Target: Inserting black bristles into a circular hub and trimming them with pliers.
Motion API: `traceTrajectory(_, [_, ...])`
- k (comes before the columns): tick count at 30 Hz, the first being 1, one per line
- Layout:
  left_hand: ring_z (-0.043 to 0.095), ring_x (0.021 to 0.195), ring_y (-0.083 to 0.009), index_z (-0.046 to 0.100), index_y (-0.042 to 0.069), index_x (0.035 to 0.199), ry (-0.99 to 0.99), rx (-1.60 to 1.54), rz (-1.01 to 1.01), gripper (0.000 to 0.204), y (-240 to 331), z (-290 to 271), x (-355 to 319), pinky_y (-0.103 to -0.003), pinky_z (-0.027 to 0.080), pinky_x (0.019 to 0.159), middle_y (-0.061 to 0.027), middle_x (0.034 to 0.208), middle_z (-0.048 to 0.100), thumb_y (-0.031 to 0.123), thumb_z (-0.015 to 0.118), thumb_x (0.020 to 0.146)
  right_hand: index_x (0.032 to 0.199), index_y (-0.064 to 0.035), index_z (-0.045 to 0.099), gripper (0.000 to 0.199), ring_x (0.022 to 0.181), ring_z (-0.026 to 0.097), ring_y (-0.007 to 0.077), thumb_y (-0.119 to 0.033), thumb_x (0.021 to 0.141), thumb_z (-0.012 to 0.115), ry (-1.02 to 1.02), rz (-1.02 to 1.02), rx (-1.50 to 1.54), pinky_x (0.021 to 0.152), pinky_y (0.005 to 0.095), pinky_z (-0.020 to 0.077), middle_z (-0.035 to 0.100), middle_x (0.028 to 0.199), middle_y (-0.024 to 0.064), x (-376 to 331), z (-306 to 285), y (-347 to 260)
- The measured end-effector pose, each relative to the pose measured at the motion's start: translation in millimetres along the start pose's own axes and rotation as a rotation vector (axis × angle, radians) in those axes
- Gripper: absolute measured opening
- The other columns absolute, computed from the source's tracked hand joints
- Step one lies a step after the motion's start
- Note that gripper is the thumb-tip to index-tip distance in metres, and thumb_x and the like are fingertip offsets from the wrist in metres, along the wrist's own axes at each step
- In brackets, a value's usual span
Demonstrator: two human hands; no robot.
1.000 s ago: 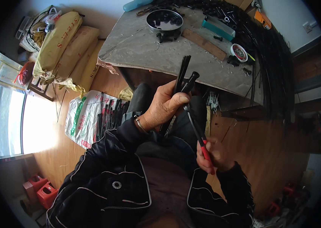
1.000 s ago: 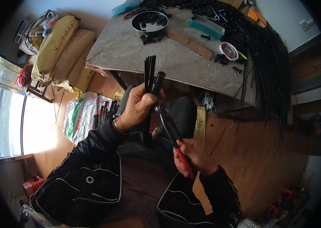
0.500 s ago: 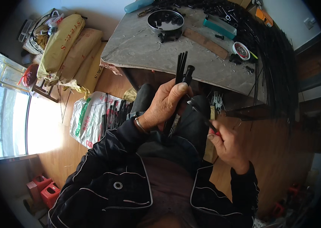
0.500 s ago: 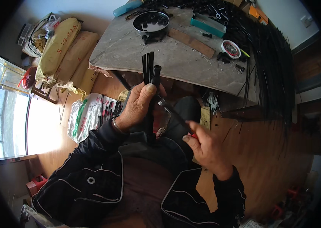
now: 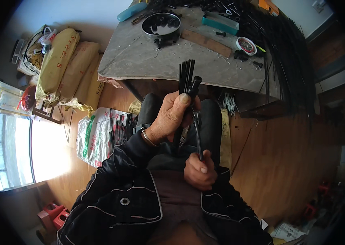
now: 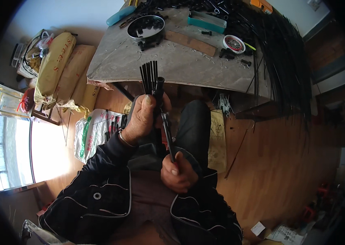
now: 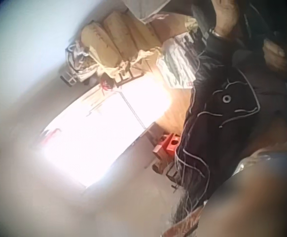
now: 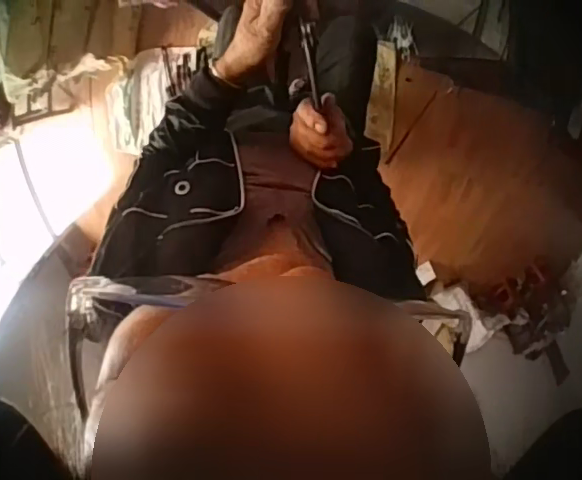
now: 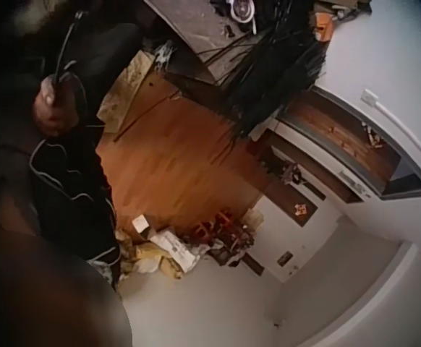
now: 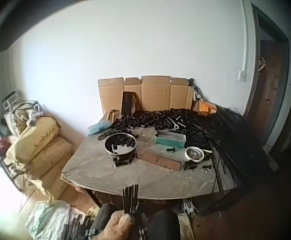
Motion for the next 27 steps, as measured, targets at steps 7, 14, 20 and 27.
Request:
traceTrajectory(7, [0.044, 0.050, -0.0043, 0.059, 0.004, 0.087, 0.016, 0.033, -0.032, 0.052, 7, 0, -3, -0.020, 0.033, 0.044, 0.0020, 0.064, 0.050, 0.053, 0.044, 0.097, 0.131, 0.0035, 0.045, 0.045, 0.078, 0.066, 0.0228, -0.027, 0.098, 0.049, 0.998, 0.115, -1.196, 0.072, 0.0353, 0.0539, 0.063, 0.098, 0.0185, 11, 83, -31])
traceTrajectory(14, [0.042, 0.048, -0.0041, 0.058, 0.004, 0.088, -0.036, 0.018, -0.002, 0.052, 6, -1, 2, -0.020, 0.031, 0.043, 0.0015, 0.064, 0.051, 0.053, 0.044, 0.097, 0.141, 0.0067, 0.031, 0.053, 0.091, 0.067, 0.0335, -0.020, 0.098, 0.047, 1.057, 0.190, -1.116, 0.081, 0.0402, 0.0548, 0.059, 0.114, 0.0282, 33, 116, -32])
traceTrajectory(20, [0.041, 0.047, -0.0046, 0.058, 0.004, 0.088, -0.034, 0.004, -0.017, 0.051, 7, -3, 2, -0.020, 0.030, 0.042, 0.0011, 0.064, 0.051, 0.052, 0.044, 0.097, 0.140, 0.0064, 0.032, 0.052, 0.086, 0.067, 0.0323, -0.019, 0.098, 0.046, 1.077, 0.216, -1.145, 0.075, 0.0395, 0.0564, 0.060, 0.109, 0.0260, 25, 112, -34])
traceTrajectory(27, [0.041, 0.047, -0.0048, 0.058, 0.004, 0.089, -0.033, -0.001, -0.035, 0.051, 8, 0, 2, -0.020, 0.030, 0.042, 0.0006, 0.064, 0.052, 0.052, 0.043, 0.097, 0.141, 0.0014, 0.036, 0.048, 0.082, 0.066, 0.0233, -0.020, 0.100, 0.046, 1.126, 0.175, -1.139, 0.076, 0.0344, 0.0554, 0.060, 0.105, 0.0178, 37, 120, -28])
Point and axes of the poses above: each hand's wrist, its own x-axis towards the middle knuckle, its own z-axis out of the palm, y = z × x, the point moved 1 cm from there along x, towards the middle knuckle
